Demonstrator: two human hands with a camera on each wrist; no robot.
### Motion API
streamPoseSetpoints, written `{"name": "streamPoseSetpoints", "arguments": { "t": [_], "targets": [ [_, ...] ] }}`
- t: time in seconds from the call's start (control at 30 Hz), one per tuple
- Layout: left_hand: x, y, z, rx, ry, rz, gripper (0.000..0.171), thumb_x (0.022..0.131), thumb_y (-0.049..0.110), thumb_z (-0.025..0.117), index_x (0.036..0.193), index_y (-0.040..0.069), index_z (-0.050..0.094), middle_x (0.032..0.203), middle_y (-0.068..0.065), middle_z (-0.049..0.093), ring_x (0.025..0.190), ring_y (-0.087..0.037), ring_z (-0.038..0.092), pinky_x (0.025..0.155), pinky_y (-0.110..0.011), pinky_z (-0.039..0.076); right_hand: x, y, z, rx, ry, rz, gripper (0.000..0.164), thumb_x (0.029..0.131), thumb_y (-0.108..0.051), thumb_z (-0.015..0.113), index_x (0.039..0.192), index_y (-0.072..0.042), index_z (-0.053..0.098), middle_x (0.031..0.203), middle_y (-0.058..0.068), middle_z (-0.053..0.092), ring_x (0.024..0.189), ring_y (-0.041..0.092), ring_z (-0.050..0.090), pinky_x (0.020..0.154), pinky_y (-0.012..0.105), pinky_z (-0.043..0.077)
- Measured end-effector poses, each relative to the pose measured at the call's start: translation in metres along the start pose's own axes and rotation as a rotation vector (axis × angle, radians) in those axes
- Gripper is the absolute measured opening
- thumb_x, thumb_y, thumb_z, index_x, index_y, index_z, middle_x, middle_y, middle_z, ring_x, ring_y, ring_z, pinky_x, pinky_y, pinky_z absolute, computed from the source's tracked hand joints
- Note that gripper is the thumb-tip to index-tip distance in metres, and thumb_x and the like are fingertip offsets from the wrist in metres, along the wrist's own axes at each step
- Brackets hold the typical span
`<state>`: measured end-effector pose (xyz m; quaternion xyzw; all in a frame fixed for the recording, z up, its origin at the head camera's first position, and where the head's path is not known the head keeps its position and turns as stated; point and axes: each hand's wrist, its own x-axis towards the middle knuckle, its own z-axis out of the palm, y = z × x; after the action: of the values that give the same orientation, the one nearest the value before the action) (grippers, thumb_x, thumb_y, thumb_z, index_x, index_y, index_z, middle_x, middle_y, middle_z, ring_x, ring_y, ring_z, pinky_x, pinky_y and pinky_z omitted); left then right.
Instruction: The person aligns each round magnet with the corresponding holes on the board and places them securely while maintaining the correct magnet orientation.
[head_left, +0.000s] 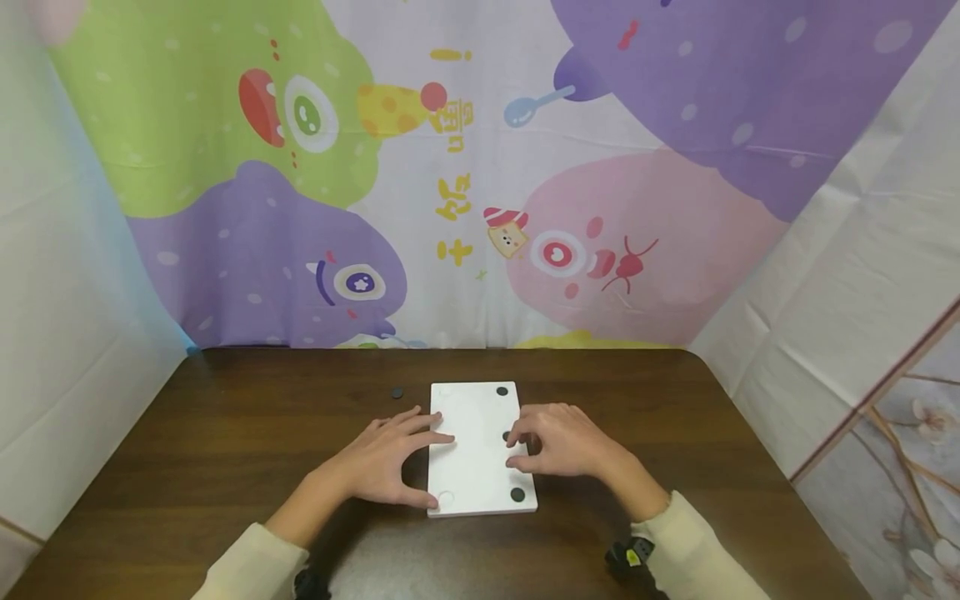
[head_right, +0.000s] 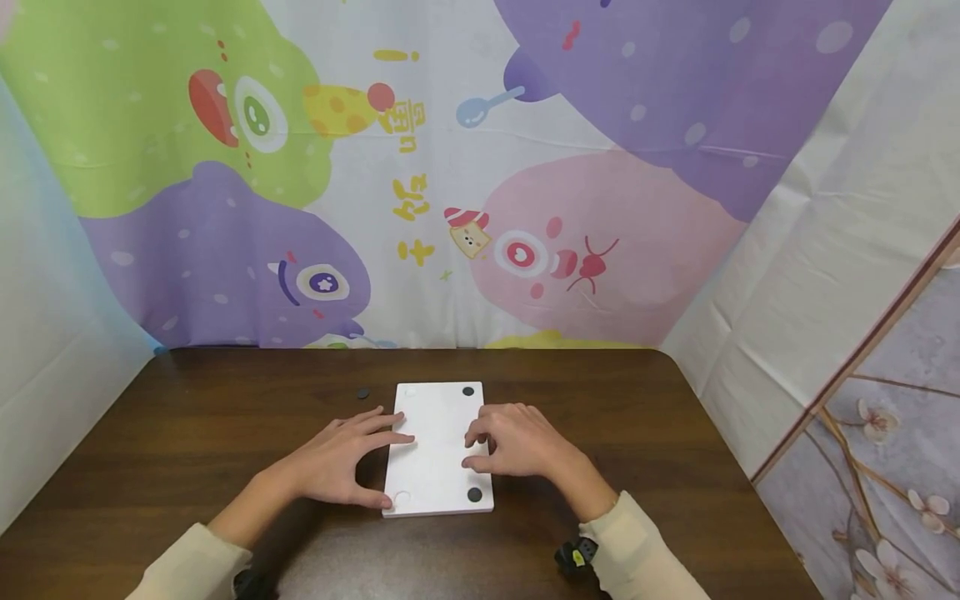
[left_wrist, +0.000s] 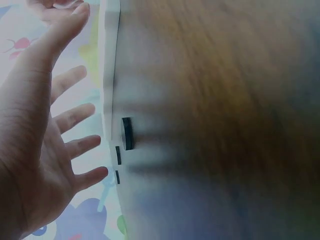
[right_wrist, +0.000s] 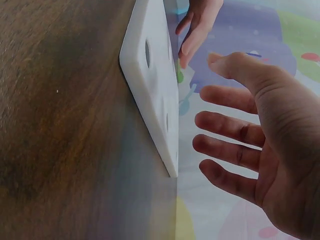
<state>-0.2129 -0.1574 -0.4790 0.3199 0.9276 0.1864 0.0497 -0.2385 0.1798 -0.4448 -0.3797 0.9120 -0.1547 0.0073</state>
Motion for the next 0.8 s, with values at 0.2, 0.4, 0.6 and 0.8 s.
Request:
{"name": "streamPoseSetpoints", "arguments": {
  "t": [0.2, 0.4, 0.6, 0.8],
  "targets": [
    [-0.004, 0.001, -0.002, 0.014, 0.021, 0.018, 0.088, 0.082, 0.069, 0.09, 0.155, 0.026, 0.067, 0.174, -0.015, 0.054, 0.164, -0.054, 0.044, 0.115, -0.089, 0.041, 0.0, 0.002, 0.002, -0.02, 0.04, 0.015, 0.022, 0.091, -0.041, 0.091, 0.103, -0.023, 0.089, 0.097, -0.003, 0.079, 0.079, 0.004, 0.066, 0.065, 0.019, 0.044],
    [-0.008, 0.001, -0.005, 0.04, 0.049, 0.033, 0.087, 0.082, 0.069, 0.089, 0.155, 0.027, 0.068, 0.172, -0.014, 0.056, 0.163, -0.053, 0.047, 0.113, -0.086, 0.045, 0.003, 0.004, 0.003, -0.034, 0.078, 0.028, 0.023, 0.091, -0.042, 0.091, 0.105, -0.024, 0.089, 0.099, -0.002, 0.078, 0.079, 0.008, 0.064, 0.066, 0.02, 0.044],
    [-0.013, 0.002, -0.008, 0.062, 0.071, 0.048, 0.086, 0.082, 0.069, 0.088, 0.155, 0.028, 0.068, 0.172, -0.013, 0.058, 0.162, -0.051, 0.049, 0.113, -0.084, 0.046, 0.004, 0.005, 0.004, -0.05, 0.103, 0.05, 0.028, 0.09, -0.044, 0.091, 0.111, -0.025, 0.088, 0.105, 0.0, 0.077, 0.085, 0.012, 0.066, 0.066, 0.022, 0.045],
    [-0.019, 0.001, -0.008, 0.058, 0.073, 0.045, 0.086, 0.083, 0.07, 0.088, 0.155, 0.028, 0.068, 0.172, -0.013, 0.057, 0.161, -0.051, 0.05, 0.113, -0.085, 0.046, 0.007, 0.006, 0.007, -0.06, 0.116, 0.084, 0.038, 0.09, -0.046, 0.091, 0.121, -0.024, 0.087, 0.118, 0.001, 0.077, 0.099, 0.019, 0.073, 0.067, 0.024, 0.049]
  ]
}}
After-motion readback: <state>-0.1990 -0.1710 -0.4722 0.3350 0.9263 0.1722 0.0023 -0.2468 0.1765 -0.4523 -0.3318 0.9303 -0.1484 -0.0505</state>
